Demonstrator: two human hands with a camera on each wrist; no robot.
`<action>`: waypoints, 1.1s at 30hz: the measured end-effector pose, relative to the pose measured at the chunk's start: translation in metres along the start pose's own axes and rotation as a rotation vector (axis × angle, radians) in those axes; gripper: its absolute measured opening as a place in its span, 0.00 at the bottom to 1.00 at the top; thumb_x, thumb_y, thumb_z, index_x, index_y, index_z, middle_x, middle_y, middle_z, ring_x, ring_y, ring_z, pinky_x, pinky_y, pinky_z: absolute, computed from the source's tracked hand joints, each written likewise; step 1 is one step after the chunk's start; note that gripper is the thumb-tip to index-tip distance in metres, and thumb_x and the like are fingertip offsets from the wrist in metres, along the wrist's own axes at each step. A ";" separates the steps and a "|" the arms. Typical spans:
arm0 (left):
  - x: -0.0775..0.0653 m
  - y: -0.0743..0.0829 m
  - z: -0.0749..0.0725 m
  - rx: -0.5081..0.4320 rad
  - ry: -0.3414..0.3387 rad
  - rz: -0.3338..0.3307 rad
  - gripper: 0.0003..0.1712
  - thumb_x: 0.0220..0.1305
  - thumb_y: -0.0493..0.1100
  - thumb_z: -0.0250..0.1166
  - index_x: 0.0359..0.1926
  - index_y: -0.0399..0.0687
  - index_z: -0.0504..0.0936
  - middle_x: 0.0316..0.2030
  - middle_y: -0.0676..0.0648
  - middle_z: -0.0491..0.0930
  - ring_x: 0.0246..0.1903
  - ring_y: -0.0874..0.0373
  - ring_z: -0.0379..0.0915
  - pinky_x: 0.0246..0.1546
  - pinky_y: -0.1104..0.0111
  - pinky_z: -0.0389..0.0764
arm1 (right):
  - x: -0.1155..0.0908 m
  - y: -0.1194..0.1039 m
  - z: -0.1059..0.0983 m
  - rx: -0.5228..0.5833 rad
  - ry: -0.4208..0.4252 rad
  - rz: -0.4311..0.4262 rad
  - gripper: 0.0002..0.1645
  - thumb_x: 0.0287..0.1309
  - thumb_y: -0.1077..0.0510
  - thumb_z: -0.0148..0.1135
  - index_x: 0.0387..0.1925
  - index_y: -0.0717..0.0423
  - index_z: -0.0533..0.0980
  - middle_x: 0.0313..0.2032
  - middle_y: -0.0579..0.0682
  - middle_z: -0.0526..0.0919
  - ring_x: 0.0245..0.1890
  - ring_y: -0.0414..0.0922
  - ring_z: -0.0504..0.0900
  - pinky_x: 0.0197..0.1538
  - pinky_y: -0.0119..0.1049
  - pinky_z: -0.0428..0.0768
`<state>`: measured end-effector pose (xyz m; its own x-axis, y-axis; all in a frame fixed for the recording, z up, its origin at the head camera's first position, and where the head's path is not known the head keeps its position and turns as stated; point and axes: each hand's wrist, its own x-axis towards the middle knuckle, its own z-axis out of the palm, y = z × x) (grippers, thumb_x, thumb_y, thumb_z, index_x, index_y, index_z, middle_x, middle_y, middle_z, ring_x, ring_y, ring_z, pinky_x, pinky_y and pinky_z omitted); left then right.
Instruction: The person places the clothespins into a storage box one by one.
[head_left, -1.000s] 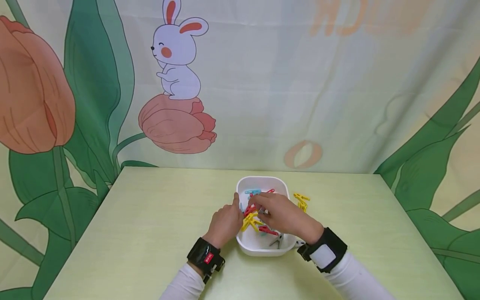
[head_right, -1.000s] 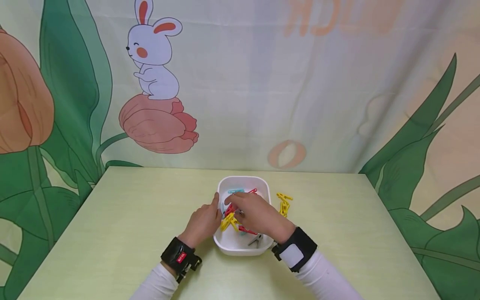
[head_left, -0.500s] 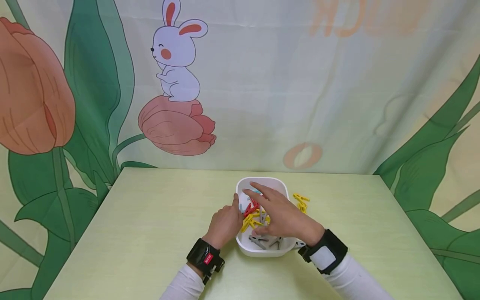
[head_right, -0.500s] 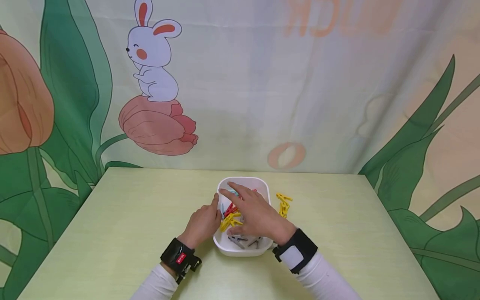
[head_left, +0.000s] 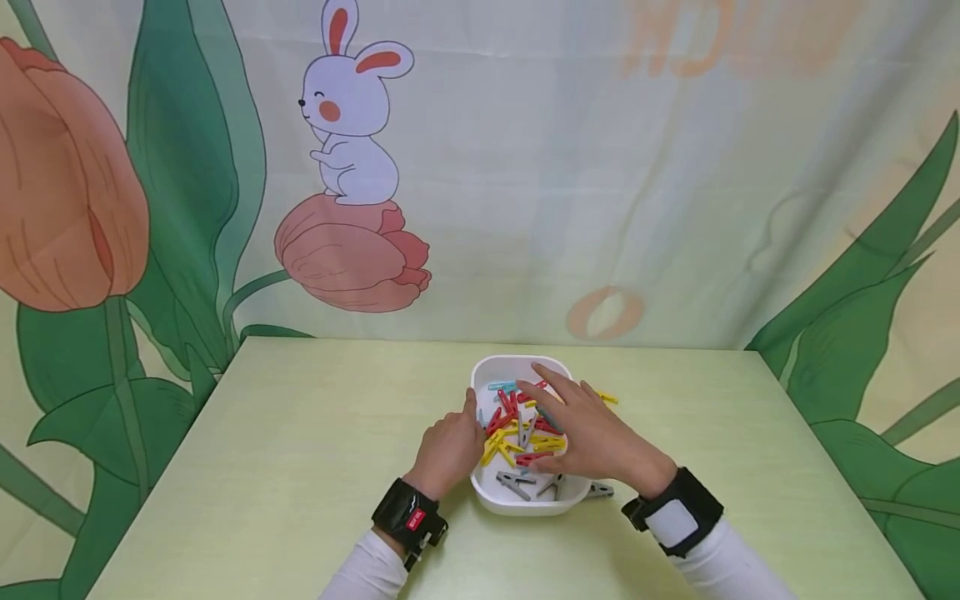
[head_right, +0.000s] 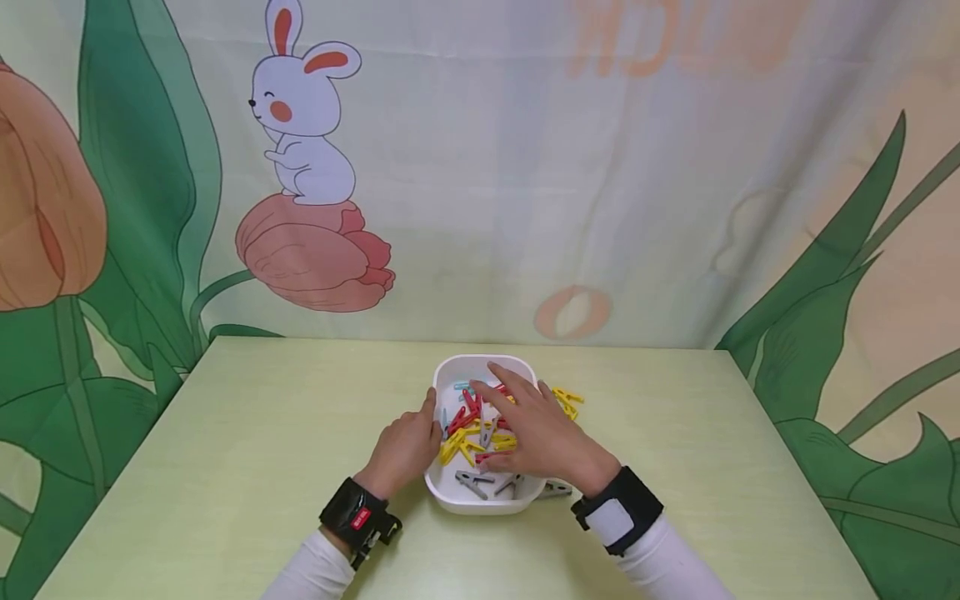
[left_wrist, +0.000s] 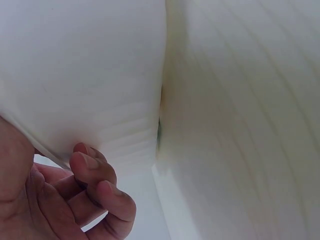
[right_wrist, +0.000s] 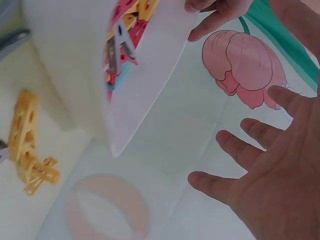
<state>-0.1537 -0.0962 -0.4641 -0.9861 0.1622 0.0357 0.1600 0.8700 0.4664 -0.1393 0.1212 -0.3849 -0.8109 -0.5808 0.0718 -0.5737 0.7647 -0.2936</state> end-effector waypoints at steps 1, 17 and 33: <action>0.000 0.000 0.000 0.000 -0.001 -0.004 0.35 0.71 0.43 0.55 0.73 0.32 0.58 0.18 0.46 0.74 0.17 0.56 0.67 0.17 0.66 0.64 | -0.002 0.002 0.001 -0.001 -0.003 0.008 0.62 0.40 0.37 0.78 0.75 0.36 0.55 0.78 0.49 0.48 0.76 0.53 0.54 0.70 0.67 0.53; -0.003 -0.002 0.002 -0.009 -0.002 -0.007 0.35 0.71 0.43 0.55 0.73 0.33 0.57 0.18 0.47 0.72 0.17 0.56 0.67 0.18 0.66 0.63 | -0.039 0.038 0.019 0.013 -0.101 0.156 0.66 0.37 0.36 0.79 0.76 0.39 0.53 0.77 0.52 0.51 0.75 0.57 0.55 0.70 0.69 0.48; -0.003 0.000 0.001 -0.017 -0.014 -0.015 0.35 0.72 0.44 0.54 0.74 0.33 0.56 0.16 0.48 0.71 0.16 0.55 0.66 0.18 0.66 0.62 | -0.052 0.050 0.027 0.060 -0.168 0.247 0.73 0.31 0.34 0.81 0.77 0.48 0.53 0.76 0.56 0.53 0.74 0.59 0.56 0.70 0.69 0.48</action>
<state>-0.1506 -0.0959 -0.4652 -0.9877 0.1558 0.0159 0.1441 0.8645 0.4816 -0.1222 0.1819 -0.4291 -0.8917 -0.4214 -0.1655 -0.3498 0.8734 -0.3388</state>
